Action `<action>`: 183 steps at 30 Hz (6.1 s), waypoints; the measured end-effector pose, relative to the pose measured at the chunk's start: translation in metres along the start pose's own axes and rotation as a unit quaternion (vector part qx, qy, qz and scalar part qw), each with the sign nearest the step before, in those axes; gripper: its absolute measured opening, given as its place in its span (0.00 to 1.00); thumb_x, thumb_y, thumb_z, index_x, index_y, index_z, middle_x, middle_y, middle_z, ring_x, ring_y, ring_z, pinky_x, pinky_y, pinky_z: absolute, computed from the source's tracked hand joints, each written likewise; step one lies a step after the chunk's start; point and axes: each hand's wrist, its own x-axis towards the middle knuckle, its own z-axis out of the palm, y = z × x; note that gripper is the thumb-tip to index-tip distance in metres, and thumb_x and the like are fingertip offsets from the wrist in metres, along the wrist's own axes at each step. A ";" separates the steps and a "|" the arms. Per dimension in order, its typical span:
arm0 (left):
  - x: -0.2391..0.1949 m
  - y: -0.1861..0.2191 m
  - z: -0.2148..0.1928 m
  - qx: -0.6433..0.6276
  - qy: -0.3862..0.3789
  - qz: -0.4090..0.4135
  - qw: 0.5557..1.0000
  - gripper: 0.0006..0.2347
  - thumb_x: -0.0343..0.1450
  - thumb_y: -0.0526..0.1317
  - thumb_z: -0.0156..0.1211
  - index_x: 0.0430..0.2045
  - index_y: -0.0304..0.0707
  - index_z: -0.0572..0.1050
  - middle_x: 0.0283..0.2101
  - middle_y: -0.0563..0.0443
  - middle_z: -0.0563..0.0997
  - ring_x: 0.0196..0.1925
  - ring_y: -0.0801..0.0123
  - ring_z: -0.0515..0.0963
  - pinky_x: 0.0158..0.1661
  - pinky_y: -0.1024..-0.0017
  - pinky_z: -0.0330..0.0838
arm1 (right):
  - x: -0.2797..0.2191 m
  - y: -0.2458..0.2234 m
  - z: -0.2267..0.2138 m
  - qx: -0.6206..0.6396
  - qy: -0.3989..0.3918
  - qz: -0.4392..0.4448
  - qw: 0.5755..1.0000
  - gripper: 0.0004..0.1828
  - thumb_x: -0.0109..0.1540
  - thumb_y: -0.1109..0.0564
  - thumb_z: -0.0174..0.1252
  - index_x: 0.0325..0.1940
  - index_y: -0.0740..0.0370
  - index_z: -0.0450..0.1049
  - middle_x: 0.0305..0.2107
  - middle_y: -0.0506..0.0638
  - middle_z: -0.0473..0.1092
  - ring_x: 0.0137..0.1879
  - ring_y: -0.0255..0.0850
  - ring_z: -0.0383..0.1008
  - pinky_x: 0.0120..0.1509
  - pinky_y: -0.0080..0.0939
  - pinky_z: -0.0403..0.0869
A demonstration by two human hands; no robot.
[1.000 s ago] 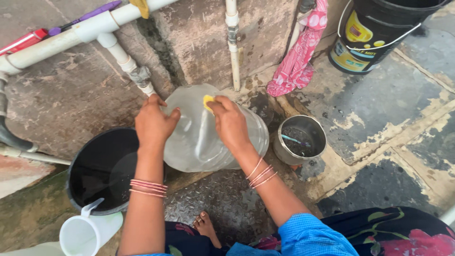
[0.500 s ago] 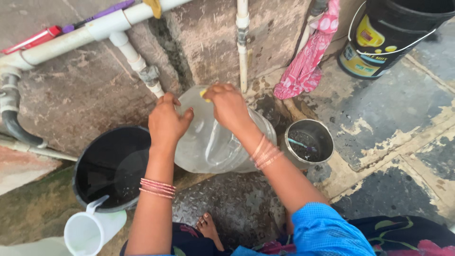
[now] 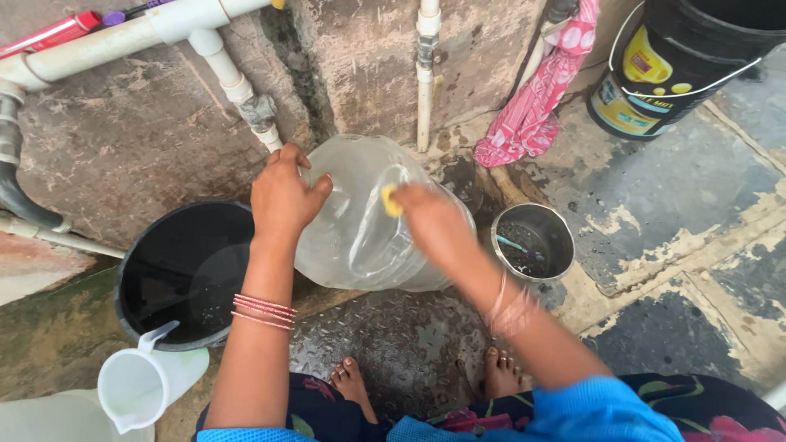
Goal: The person scrubs the outside and inside of a large plastic water container with a yellow sponge and soapy water, then rinses it thoroughly by filling it from a tap and shaking the water inside.
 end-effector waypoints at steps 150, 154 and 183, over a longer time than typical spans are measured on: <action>0.010 -0.098 -0.022 0.051 -0.049 -0.300 0.951 0.18 0.67 0.47 0.73 0.35 0.28 0.78 0.34 0.32 0.82 0.30 0.58 0.83 0.25 0.62 0.78 | -0.197 0.075 0.249 0.143 0.172 0.329 0.917 0.42 0.71 0.41 0.33 0.80 0.72 0.36 0.79 0.66 0.32 0.83 0.61 0.31 0.83 0.58 0.39; 0.007 -0.105 -0.025 0.053 -0.057 -0.281 0.957 0.18 0.67 0.48 0.73 0.35 0.27 0.78 0.36 0.35 0.82 0.31 0.58 0.83 0.25 0.63 0.78 | -0.166 0.135 0.254 0.187 0.222 0.369 0.883 0.37 0.74 0.40 0.25 0.82 0.65 0.42 0.80 0.62 0.40 0.85 0.55 0.38 0.88 0.56 0.43; -0.001 -0.156 -0.037 0.025 -0.104 -0.272 0.956 0.25 0.68 0.49 0.75 0.47 0.25 0.72 0.39 0.31 0.81 0.35 0.55 0.84 0.33 0.63 0.78 | -0.094 0.069 0.216 0.222 0.171 0.404 0.871 0.41 0.72 0.32 0.20 0.78 0.58 0.55 0.76 0.54 0.50 0.82 0.48 0.39 0.83 0.58 0.32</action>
